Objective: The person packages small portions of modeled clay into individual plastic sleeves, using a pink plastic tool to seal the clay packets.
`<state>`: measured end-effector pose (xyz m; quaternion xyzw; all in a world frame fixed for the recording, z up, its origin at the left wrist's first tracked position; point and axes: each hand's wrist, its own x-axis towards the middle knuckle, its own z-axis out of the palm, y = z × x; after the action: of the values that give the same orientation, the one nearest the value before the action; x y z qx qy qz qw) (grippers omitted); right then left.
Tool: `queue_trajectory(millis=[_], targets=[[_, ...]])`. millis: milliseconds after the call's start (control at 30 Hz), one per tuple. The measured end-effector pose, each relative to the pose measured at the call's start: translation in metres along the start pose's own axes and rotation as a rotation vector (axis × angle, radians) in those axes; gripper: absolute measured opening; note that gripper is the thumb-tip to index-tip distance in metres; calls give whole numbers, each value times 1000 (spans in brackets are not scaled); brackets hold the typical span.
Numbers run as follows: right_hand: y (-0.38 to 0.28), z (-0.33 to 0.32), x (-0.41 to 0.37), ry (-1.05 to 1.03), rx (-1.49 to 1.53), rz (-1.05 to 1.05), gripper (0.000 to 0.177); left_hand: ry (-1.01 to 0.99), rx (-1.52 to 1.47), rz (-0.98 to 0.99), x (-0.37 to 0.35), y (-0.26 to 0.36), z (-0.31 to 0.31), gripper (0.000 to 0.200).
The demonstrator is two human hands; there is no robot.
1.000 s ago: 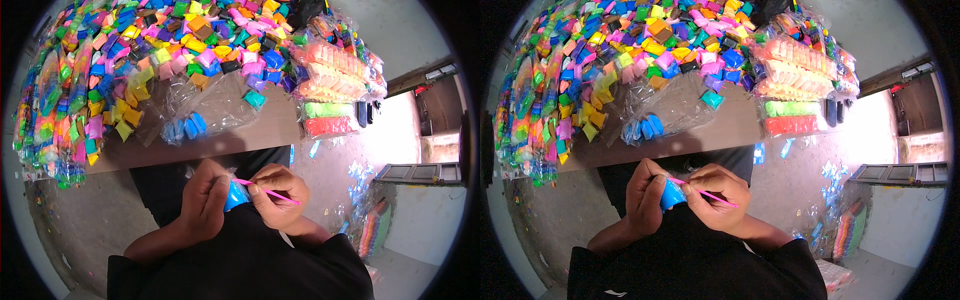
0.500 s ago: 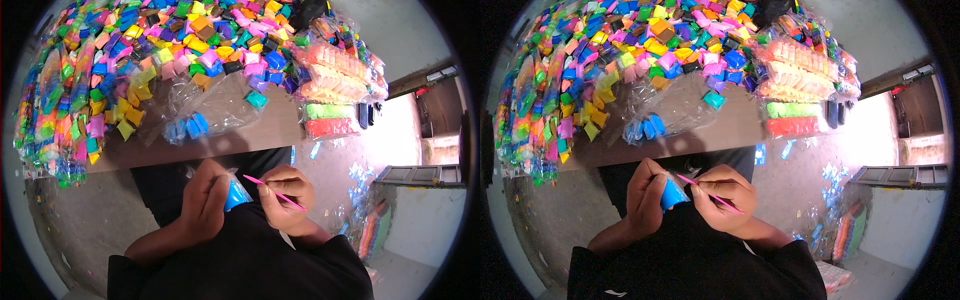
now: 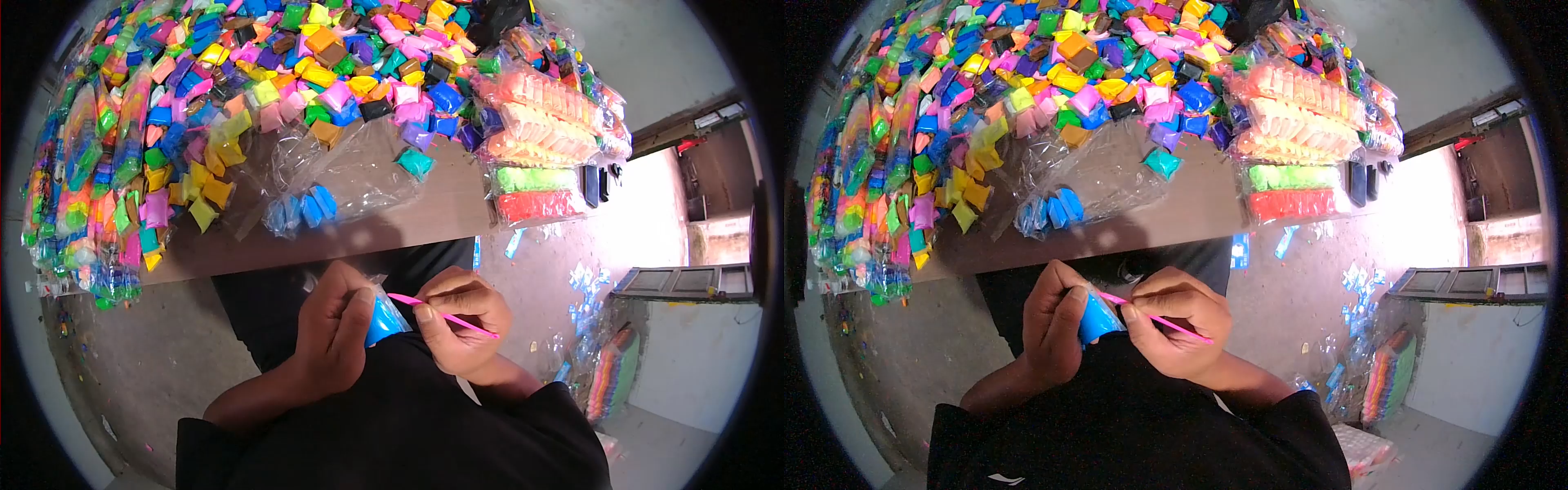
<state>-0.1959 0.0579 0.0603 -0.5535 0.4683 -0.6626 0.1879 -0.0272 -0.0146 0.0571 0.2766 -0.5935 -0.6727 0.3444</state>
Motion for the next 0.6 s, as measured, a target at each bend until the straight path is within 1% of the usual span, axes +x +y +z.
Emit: queue_trajectory(millis=[67, 133, 167, 233, 267, 333, 367, 433, 467, 567, 600], targets=[[0, -1, 0, -12, 13, 0, 18, 1, -1, 10, 0, 1, 1, 16], [1, 0, 0, -62, -71, 7, 19, 5, 7, -2, 0, 4, 2, 16], [1, 0, 1, -62, -71, 7, 19, 6, 7, -3, 0, 2, 2, 16], [1, 2, 4, -26, -220, -49, 19, 4, -18, 1, -2, -4, 0, 16], [2, 1, 3, -25, -221, -49, 19, 3, -18, 1, -3, -3, -1, 16], [5, -2, 0, 44, -107, 41, 17, -6, -6, -19, -4, 0, -3, 15], [2, 0, 0, 42, -105, 40, 17, -3, -5, -18, -3, 1, -3, 15], [-4, 2, 0, 67, 117, 77, 16, 19, -17, -43, 0, 3, -2, 15], [-2, 1, 1, 69, 115, 75, 16, 16, -18, -41, 0, 1, -2, 15], [12, -1, 5, 19, -239, 129, 13, 10, 21, 11, -1, -4, -3, 15], [13, 0, 2, 101, -106, 181, 13, 24, 35, 14, 0, -2, -4, 15]])
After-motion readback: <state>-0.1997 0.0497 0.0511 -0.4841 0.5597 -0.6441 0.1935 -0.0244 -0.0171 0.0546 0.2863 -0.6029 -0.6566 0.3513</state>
